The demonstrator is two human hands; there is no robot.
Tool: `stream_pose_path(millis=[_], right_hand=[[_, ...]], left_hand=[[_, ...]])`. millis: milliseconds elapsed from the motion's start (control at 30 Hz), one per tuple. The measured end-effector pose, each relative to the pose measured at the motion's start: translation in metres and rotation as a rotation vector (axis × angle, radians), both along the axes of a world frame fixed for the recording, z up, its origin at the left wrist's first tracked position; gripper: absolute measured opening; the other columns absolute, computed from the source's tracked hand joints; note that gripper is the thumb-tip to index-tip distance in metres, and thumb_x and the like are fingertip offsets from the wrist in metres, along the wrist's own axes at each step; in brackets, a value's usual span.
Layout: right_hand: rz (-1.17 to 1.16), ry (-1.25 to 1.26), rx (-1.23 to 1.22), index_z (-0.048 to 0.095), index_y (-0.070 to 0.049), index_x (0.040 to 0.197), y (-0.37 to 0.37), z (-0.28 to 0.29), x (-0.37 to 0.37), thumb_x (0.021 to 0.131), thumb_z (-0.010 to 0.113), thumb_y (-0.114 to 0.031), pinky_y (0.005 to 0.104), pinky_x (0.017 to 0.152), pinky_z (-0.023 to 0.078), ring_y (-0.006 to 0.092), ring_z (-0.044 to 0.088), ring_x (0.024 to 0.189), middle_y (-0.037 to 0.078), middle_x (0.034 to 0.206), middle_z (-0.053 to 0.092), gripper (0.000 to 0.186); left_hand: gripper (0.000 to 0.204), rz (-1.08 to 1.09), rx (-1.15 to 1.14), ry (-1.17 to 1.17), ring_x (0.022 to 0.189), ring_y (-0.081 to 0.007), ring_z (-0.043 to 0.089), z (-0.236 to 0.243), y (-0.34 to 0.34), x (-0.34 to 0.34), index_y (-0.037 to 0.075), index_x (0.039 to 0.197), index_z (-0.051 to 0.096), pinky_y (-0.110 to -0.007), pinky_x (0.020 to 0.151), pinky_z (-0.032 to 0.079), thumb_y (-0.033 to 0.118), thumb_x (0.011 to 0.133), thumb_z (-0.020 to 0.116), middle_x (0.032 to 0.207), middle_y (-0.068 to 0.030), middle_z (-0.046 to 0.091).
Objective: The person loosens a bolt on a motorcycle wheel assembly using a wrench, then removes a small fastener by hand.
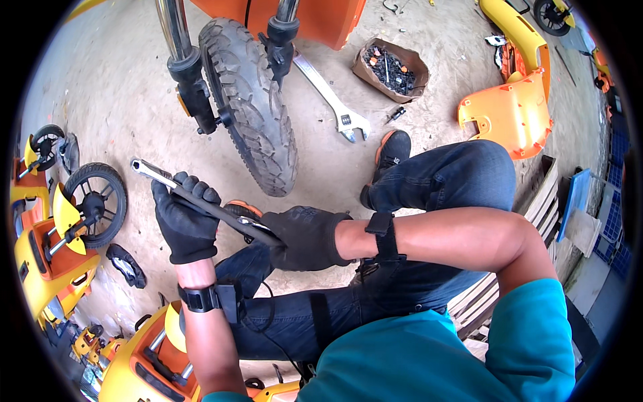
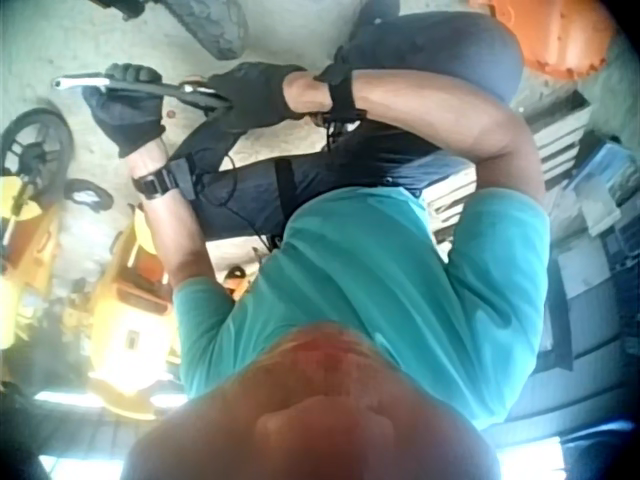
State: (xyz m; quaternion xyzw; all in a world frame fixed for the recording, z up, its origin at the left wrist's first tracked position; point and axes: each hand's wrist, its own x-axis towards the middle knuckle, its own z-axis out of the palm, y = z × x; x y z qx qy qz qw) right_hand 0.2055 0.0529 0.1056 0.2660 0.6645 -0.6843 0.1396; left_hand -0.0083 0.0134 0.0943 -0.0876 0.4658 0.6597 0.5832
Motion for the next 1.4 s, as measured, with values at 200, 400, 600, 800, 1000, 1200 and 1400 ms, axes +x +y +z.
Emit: stream_pose_path(millis=[200, 400, 600, 800, 1000, 1200, 1400], right_hand=[[-0.032, 0.029, 0.006, 0.051, -0.002, 0.1, -0.001, -0.005, 0.004, 0.079, 0.054, -0.023, 0.0433, 0.069, 0.045, 0.0356, 0.06, 0.076, 0.02, 0.08, 0.061, 0.03], [-0.02, 0.043, -0.014, 0.051, -0.002, 0.095, -0.01, -0.009, -0.003, 0.083, 0.058, -0.028, 0.0412, 0.063, 0.046, 0.0293, 0.063, 0.068, 0.016, 0.075, 0.062, 0.03], [-0.024, -0.113, -0.116, 0.051, -0.001, 0.095, -0.012, -0.009, 0.0, 0.084, 0.06, -0.024, 0.0343, 0.059, 0.049, 0.0206, 0.064, 0.064, 0.012, 0.072, 0.063, 0.027], [-0.031, -0.087, -0.013, 0.051, 0.0, 0.093, -0.014, -0.013, -0.002, 0.084, 0.059, -0.019, 0.0337, 0.058, 0.05, 0.0188, 0.064, 0.064, 0.011, 0.071, 0.062, 0.022], [-0.061, -0.127, -0.177, 0.051, 0.001, 0.099, -0.009, -0.005, 0.003, 0.088, 0.055, -0.015, 0.0284, 0.061, 0.047, 0.012, 0.06, 0.069, 0.008, 0.076, 0.061, 0.02], [-0.289, -0.221, -0.371, 0.052, -0.002, 0.098, -0.005, 0.004, 0.022, 0.089, 0.052, -0.017, 0.0175, 0.037, 0.029, 0.0019, 0.04, 0.045, 0.003, 0.07, 0.059, 0.017], [-0.273, -0.317, -0.296, 0.053, -0.004, 0.089, -0.009, 0.011, 0.01, 0.09, 0.051, -0.018, 0.0186, 0.037, 0.029, 0.0036, 0.04, 0.042, 0.001, 0.066, 0.055, 0.015]], left_hand=[[0.043, -0.003, -0.054, 0.035, 0.063, -0.0179, 0.048, -0.005, 0.005, 0.004, 0.007, 0.084, 0.052, -0.032, 0.06, 0.043, 0.049, 0.092, 0.045, 0.069, -0.003, 0.048], [0.04, -0.035, -0.081, 0.029, 0.059, -0.0155, 0.045, -0.021, -0.003, 0.002, 0.01, 0.081, 0.048, -0.029, 0.059, 0.043, 0.049, 0.092, 0.046, 0.066, -0.0002, 0.044], [0.041, -0.074, -0.035, -0.042, 0.068, -0.0194, 0.053, -0.034, 0.001, 0.015, 0.007, 0.086, 0.051, -0.033, 0.065, 0.047, 0.047, 0.094, 0.044, 0.074, -0.0062, 0.054], [0.049, -0.058, -0.031, -0.049, 0.069, -0.0222, 0.056, -0.044, -0.003, 0.015, 0.004, 0.089, 0.053, -0.035, 0.067, 0.05, 0.05, 0.095, 0.037, 0.075, -0.008, 0.056], [0.049, -0.115, -0.145, -0.082, 0.071, -0.027, 0.063, -0.054, 0.003, 0.016, 0.003, 0.092, 0.055, -0.041, 0.069, 0.054, 0.049, 0.095, 0.037, 0.077, -0.0112, 0.06], [0.042, 0.007, -0.055, 0.029, 0.06, -0.0233, 0.061, -0.075, 0.025, 0.048, 0.004, 0.094, 0.054, -0.037, 0.057, 0.054, 0.044, 0.094, 0.042, 0.072, -0.0095, 0.059], [0.042, 0.106, -0.167, -0.25, 0.055, -0.0205, 0.06, -0.047, 0.017, 0.041, 0.004, 0.086, 0.057, -0.034, 0.052, 0.051, 0.043, 0.093, 0.041, 0.066, -0.0093, 0.06]])
